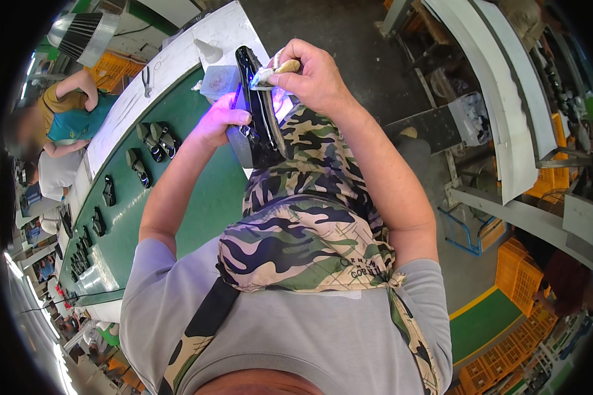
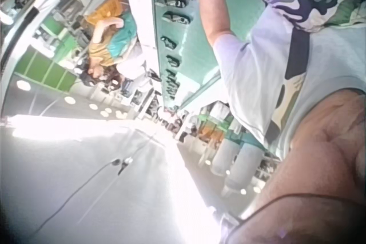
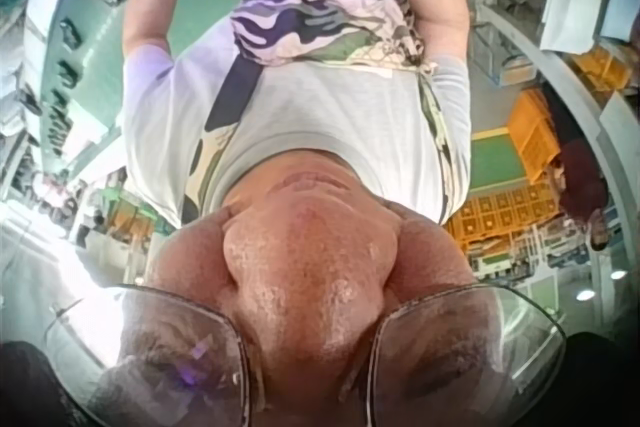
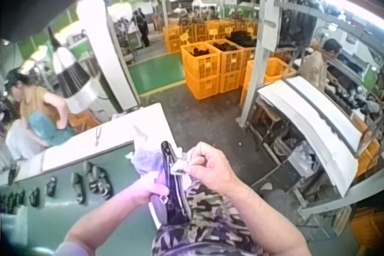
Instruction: Applying adhesive and UV curing shoe soles on a factory conveyor belt.
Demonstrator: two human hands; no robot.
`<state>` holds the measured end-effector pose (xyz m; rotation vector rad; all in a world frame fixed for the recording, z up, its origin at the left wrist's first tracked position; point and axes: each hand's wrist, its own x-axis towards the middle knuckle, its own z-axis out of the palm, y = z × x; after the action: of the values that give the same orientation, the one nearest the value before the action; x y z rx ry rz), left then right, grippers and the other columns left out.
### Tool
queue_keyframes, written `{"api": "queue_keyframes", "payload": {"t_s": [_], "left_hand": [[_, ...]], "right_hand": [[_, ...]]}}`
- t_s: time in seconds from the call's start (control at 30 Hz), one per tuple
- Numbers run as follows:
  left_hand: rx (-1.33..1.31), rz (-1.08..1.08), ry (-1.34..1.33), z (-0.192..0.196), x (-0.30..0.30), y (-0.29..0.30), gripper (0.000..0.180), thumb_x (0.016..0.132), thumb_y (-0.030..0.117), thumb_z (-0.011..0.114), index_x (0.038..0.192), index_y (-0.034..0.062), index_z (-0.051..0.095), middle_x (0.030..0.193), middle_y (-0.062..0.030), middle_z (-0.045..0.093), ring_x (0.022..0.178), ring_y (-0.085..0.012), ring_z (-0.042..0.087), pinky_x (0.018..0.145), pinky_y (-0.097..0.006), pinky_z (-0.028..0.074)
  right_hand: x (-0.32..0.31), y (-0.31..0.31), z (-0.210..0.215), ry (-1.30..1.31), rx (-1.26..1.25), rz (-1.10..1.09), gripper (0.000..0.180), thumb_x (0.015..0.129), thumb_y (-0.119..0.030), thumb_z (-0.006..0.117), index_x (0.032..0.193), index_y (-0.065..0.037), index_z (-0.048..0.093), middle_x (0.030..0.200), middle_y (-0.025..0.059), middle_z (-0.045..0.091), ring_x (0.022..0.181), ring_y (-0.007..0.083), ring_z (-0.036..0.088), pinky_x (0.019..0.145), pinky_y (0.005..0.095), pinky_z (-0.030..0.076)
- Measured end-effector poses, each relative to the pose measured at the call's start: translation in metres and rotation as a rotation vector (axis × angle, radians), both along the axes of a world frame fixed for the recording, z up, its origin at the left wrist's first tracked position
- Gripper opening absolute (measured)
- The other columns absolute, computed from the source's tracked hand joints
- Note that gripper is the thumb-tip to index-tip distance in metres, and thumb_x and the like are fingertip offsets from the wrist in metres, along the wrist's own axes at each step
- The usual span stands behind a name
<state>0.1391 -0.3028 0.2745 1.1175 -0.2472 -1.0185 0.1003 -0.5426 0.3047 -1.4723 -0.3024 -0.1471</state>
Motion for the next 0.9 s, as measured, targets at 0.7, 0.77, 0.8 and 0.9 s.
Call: {"api": "queue_keyframes", "payload": {"t_s": [0.7,0.77,0.8,0.9], "left_hand": [[-0.323,0.316,0.129,-0.031,0.004,-0.008,0.051,0.084,0.011,0.071,0.131,0.0047,0.052,0.119,-0.0118,0.065,0.11,-0.0276,0.065,0.103,-0.044,0.049],[-0.403,0.342,0.148,-0.035,0.001,-0.01,0.056,0.085,0.013,0.071,0.136,0.0071,0.048,0.125,-0.0129,0.062,0.116,-0.0293,0.062,0.107,-0.046,0.046],[-0.422,0.35,0.122,-0.039,0.0,-0.011,0.06,0.086,0.016,0.072,0.14,0.0083,0.046,0.128,-0.0125,0.06,0.122,-0.031,0.058,0.11,-0.048,0.043],[-0.456,0.434,0.222,-0.042,-0.006,-0.015,0.062,0.085,0.019,0.073,0.14,0.0089,0.046,0.129,-0.0116,0.06,0.124,-0.0318,0.057,0.111,-0.05,0.042]], "right_hand": [[-0.036,-0.036,-0.019,0.055,0.061,0.127,0.022,0.081,-0.003,0.075,0.086,-0.007,0.054,0.102,0.0117,0.064,0.091,0.0141,0.058,0.084,0.029,0.048],[-0.04,-0.04,-0.025,0.08,0.134,0.095,0.022,0.082,-0.002,0.075,0.087,-0.007,0.054,0.102,0.0111,0.064,0.091,0.014,0.059,0.083,0.0284,0.048],[-0.043,-0.041,-0.028,0.109,0.207,0.071,0.021,0.082,-0.002,0.075,0.087,-0.007,0.055,0.102,0.0104,0.064,0.09,0.0139,0.059,0.082,0.0278,0.048],[-0.046,-0.032,-0.036,0.182,0.387,-0.098,0.02,0.082,0.0,0.076,0.087,-0.006,0.058,0.095,0.0063,0.065,0.088,0.012,0.06,0.08,0.0271,0.05]]}}
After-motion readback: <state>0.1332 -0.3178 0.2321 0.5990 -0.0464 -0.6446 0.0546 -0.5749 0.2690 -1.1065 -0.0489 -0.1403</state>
